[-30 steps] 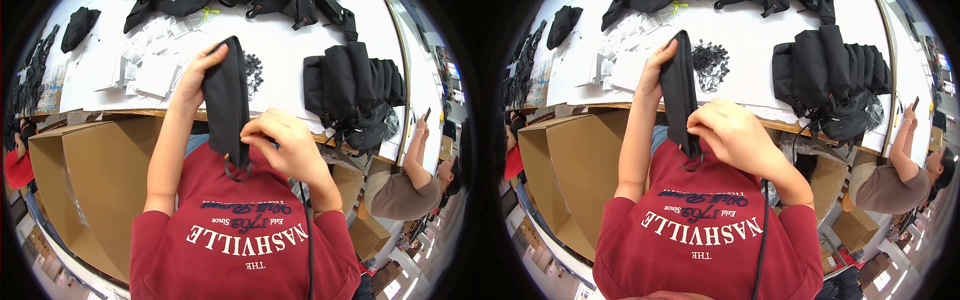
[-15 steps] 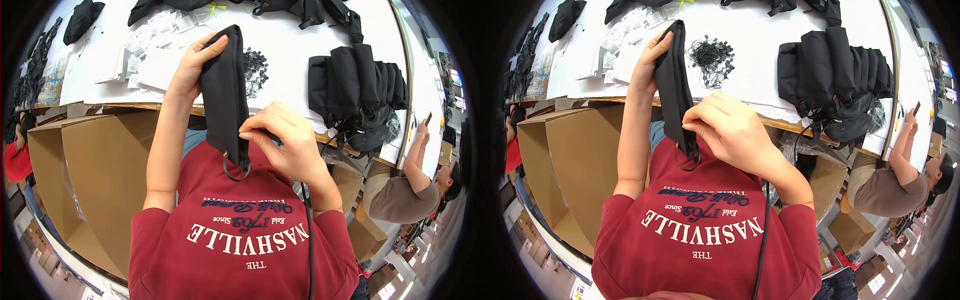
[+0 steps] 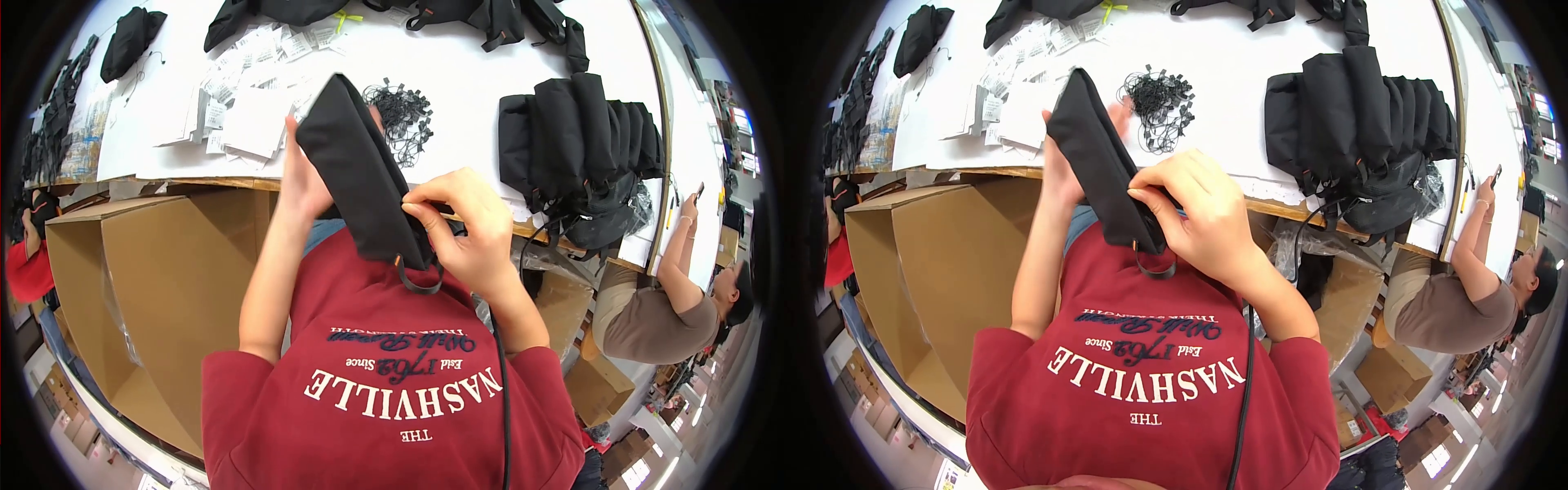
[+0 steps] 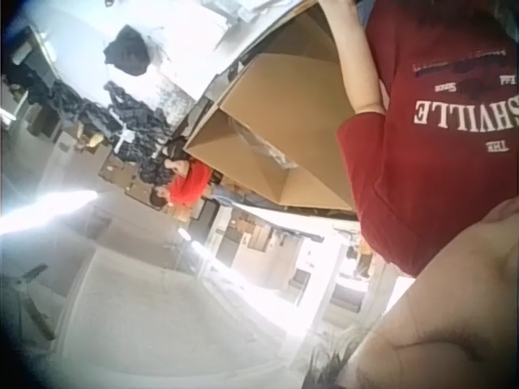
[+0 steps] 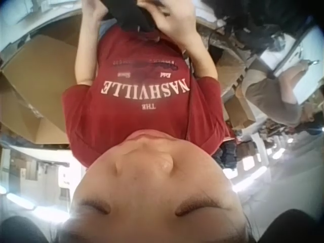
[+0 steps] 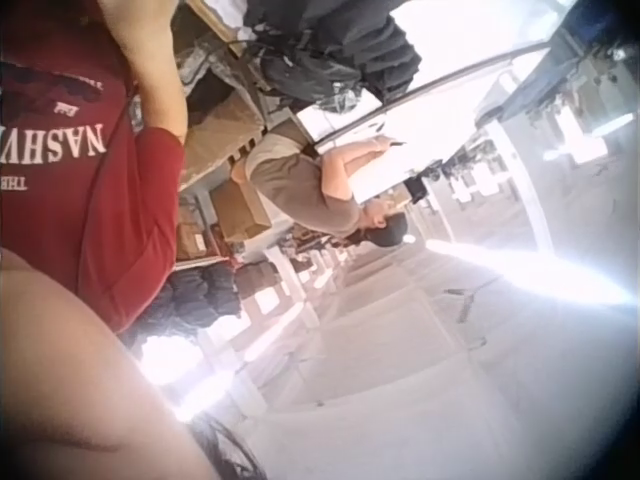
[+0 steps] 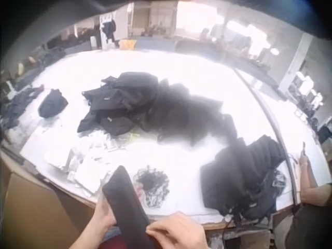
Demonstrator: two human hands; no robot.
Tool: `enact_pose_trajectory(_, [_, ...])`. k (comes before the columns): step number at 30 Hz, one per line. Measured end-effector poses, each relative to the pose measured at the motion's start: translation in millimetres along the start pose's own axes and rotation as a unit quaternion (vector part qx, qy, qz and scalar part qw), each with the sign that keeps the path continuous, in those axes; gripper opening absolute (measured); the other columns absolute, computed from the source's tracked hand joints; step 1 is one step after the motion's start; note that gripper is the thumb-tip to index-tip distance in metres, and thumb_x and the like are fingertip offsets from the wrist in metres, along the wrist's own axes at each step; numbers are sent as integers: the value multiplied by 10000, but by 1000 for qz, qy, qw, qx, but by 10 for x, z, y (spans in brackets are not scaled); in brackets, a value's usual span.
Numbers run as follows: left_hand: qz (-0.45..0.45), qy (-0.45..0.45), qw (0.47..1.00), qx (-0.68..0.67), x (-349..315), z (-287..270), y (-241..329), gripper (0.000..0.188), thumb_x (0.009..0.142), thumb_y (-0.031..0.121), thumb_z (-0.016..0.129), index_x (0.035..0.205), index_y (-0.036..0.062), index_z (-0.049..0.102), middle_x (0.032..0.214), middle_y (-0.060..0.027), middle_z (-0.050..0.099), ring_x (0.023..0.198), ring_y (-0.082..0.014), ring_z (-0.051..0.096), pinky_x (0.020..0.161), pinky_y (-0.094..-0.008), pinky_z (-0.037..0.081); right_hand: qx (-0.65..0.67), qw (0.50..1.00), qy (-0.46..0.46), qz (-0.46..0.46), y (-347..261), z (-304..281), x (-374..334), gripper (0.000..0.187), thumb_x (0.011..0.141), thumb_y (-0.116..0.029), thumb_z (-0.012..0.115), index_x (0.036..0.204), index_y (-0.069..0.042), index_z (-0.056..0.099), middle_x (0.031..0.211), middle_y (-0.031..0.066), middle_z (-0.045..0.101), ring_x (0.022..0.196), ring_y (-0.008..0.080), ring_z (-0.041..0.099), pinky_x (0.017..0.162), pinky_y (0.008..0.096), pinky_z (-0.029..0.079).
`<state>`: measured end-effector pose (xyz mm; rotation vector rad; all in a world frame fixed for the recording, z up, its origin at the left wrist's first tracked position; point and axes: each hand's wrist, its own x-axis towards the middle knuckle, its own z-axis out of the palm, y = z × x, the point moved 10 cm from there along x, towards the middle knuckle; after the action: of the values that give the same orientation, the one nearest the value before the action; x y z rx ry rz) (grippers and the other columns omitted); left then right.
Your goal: Assembling sunglasses cases by inserting foam inserts into fabric pouches and attaching small components.
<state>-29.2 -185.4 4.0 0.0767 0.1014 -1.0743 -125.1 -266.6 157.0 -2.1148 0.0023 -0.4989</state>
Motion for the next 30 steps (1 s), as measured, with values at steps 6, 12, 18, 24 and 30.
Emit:
enact_pose_trajectory(6, [-12,197,960,199,-480,-333,-231,371,903,186,640,1201,-12,544,1036,-107,664,897,-179,673,760,-289,561,32,996,-75,28,168,263,-132,116,752,5,694,834,-19,615,773,90,606,711,259,575,636,337,465])
enact_pose_trajectory(12, [29,178,945,272,-270,-237,11,318,849,109,693,1127,-2,585,951,-91,674,819,-159,672,723,-284,564,16,993,-119,8,59,282,-139,124,753,17,676,804,-21,569,736,94,559,706,265,556,620,363,456])
enact_pose_trajectory(18, [-33,133,909,395,-315,73,-150,443,765,70,759,1161,-5,576,1016,-84,664,906,-150,652,810,-283,538,3,996,-86,12,94,65,13,130,750,30,675,822,-29,585,741,92,571,685,274,563,621,363,460])
enact_pose_trajectory(24, [-85,124,910,385,-403,-23,-273,574,720,86,786,1229,-15,540,1086,-98,653,943,-145,645,846,-276,521,-31,999,29,-3,159,-247,157,128,792,24,664,893,-7,591,801,96,599,700,242,578,645,328,473])
enact_pose_trajectory(30, [-80,115,921,364,-406,-13,-260,527,745,88,757,1216,-17,547,1069,-91,657,937,-147,651,840,-268,521,-26,997,-43,50,331,-64,84,179,801,-19,684,933,8,566,853,121,566,750,237,557,692,323,463])
